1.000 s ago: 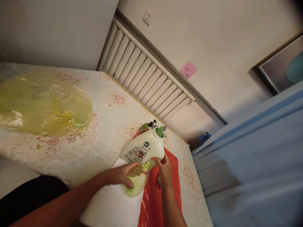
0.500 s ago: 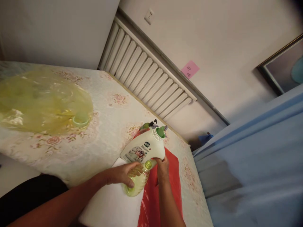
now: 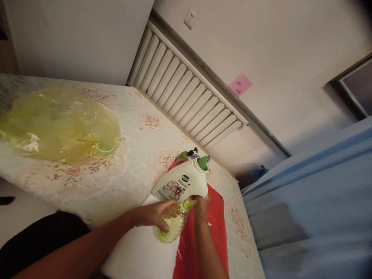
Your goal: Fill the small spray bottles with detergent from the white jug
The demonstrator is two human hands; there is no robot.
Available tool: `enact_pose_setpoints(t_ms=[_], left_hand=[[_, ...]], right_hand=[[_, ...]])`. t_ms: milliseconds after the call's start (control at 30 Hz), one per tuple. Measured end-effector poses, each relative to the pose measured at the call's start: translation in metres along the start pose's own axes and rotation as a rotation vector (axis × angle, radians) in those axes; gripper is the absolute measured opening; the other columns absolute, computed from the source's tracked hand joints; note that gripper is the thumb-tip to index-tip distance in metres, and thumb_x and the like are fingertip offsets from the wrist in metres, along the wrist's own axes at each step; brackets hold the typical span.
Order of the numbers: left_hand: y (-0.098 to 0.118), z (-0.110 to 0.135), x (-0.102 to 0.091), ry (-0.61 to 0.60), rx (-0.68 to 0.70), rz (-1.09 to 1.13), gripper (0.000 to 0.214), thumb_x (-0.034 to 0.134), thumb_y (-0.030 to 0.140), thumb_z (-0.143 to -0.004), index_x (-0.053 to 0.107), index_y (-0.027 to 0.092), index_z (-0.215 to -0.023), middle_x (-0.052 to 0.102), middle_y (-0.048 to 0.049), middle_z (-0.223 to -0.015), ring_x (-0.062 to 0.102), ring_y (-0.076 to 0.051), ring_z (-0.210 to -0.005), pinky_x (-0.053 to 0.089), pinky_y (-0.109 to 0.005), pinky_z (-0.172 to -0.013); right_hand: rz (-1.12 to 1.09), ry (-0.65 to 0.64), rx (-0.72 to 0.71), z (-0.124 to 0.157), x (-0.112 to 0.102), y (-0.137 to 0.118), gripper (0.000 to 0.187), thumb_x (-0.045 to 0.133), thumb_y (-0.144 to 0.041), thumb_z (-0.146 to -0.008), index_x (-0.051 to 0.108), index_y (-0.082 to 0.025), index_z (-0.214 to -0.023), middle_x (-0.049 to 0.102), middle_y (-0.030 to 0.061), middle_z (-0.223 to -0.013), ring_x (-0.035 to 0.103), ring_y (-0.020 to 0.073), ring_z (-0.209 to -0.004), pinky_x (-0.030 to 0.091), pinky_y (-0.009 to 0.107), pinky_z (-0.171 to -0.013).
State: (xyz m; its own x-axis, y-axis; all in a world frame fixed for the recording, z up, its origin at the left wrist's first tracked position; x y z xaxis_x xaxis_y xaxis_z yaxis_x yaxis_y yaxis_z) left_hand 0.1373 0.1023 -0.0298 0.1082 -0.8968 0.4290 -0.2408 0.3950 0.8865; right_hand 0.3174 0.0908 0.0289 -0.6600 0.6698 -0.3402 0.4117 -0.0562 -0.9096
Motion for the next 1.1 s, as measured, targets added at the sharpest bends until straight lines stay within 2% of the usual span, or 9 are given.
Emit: enact_pose_setpoints(t_ms=[67, 133, 300, 433, 533, 667, 867, 1000, 1100], left_hand=[[0.0, 0.0, -0.001, 0.014, -0.005, -0.001, 0.089, 0.093, 0.028, -0.056, 0.051, 0.028, -0.135, 0.063, -0.0049, -0.133, 0.048, -0.034, -0.135, 0.035, -0.048, -0.115], [0.001, 0.0, -0.001, 0.012, -0.002, -0.001, 0.09, 0.093, 0.027, -0.055, 0.052, 0.028, -0.135, 0.062, -0.0048, -0.134, 0.047, -0.034, -0.136, 0.035, -0.047, -0.115], [0.006, -0.001, 0.004, -0.053, 0.031, -0.013, 0.084, 0.094, 0.029, -0.055, 0.056, 0.027, -0.131, 0.063, -0.0047, -0.133, 0.051, -0.033, -0.132, 0.039, -0.045, -0.112], [0.002, -0.002, 0.006, -0.077, 0.009, -0.059, 0.08, 0.094, 0.033, -0.055, 0.059, 0.027, -0.128, 0.065, -0.0033, -0.13, 0.054, -0.032, -0.129, 0.042, -0.043, -0.109], [-0.001, -0.002, 0.008, -0.108, -0.025, -0.07, 0.087, 0.093, 0.035, -0.056, 0.055, 0.028, -0.133, 0.064, -0.0035, -0.134, 0.054, -0.033, -0.13, 0.045, -0.042, -0.107], [-0.004, -0.002, 0.007, -0.104, -0.049, -0.106, 0.092, 0.094, 0.035, -0.053, 0.054, 0.029, -0.136, 0.064, -0.0039, -0.134, 0.056, -0.034, -0.128, 0.046, -0.041, -0.104], [-0.006, -0.005, 0.001, -0.096, -0.07, -0.1, 0.086, 0.094, 0.033, -0.054, 0.056, 0.027, -0.131, 0.066, -0.0043, -0.128, 0.059, -0.033, -0.123, 0.049, -0.039, -0.097], [0.009, -0.01, -0.004, -0.047, -0.011, -0.071, 0.082, 0.091, 0.032, -0.058, 0.054, 0.025, -0.131, 0.064, -0.0053, -0.132, 0.056, -0.033, -0.127, 0.045, -0.041, -0.104], [0.025, -0.016, -0.014, 0.085, 0.104, -0.081, 0.083, 0.087, 0.034, -0.065, 0.047, 0.025, -0.138, 0.058, -0.0067, -0.141, 0.05, -0.033, -0.134, 0.04, -0.044, -0.111]], right_hand=[[-0.052, 0.049, 0.01, -0.004, -0.003, 0.007, 0.027, 0.062, -0.041, -0.085, 0.062, -0.016, -0.077, 0.06, -0.0026, -0.064, 0.053, 0.0122, -0.056, 0.047, 0.026, -0.054], [-0.097, 0.088, 0.015, -0.008, -0.004, 0.01, 0.023, 0.062, -0.039, -0.075, 0.054, -0.019, -0.065, 0.049, -0.0062, -0.051, 0.044, 0.0104, -0.048, 0.039, 0.025, -0.048], [-0.127, 0.127, 0.013, -0.015, -0.003, -0.001, 0.013, 0.06, -0.031, -0.059, 0.054, -0.021, -0.064, 0.05, -0.0069, -0.049, 0.043, 0.0113, -0.048, 0.037, 0.024, -0.048], [-0.106, 0.127, 0.011, -0.015, -0.006, -0.018, 0.011, 0.059, -0.028, -0.056, 0.058, -0.021, -0.065, 0.053, -0.006, -0.05, 0.045, 0.013, -0.049, 0.036, 0.025, -0.048], [-0.07, 0.143, -0.025, -0.016, -0.018, -0.035, 0.009, 0.059, -0.026, -0.057, 0.059, -0.021, -0.065, 0.055, -0.0054, -0.051, 0.045, 0.0133, -0.05, 0.036, 0.025, -0.049], [-0.045, 0.181, -0.078, -0.022, -0.045, -0.054, 0.007, 0.059, -0.023, -0.056, 0.058, -0.021, -0.063, 0.054, -0.0059, -0.049, 0.045, 0.0133, -0.05, 0.036, 0.025, -0.049], [0.004, 0.263, -0.112, -0.025, -0.104, -0.085, 0.007, 0.058, -0.023, -0.056, 0.055, -0.02, -0.061, 0.051, -0.0063, -0.046, 0.044, 0.0123, -0.047, 0.033, 0.024, -0.048], [0.088, 0.338, -0.104, -0.012, -0.145, -0.102, 0.007, 0.058, -0.023, -0.055, 0.054, -0.021, -0.06, 0.052, -0.0056, -0.046, 0.047, 0.0128, -0.047, 0.034, 0.025, -0.049], [0.204, 0.372, -0.073, -0.002, -0.172, -0.104, 0.007, 0.059, -0.026, -0.056, 0.055, -0.021, -0.059, 0.054, -0.0039, -0.047, 0.049, 0.0142, -0.048, 0.036, 0.026, -0.05]])
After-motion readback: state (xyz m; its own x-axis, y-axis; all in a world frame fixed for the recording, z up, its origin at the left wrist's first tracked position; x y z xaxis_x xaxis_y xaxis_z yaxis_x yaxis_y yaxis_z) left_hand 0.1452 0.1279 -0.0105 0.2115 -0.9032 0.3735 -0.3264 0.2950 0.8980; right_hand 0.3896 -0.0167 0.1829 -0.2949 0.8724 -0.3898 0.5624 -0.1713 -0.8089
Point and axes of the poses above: each hand's wrist, its own z-axis away from the middle knuckle, its own x-axis out of the palm, y = z × x, the point moved 8 cm from there along -z, towards the middle knuckle
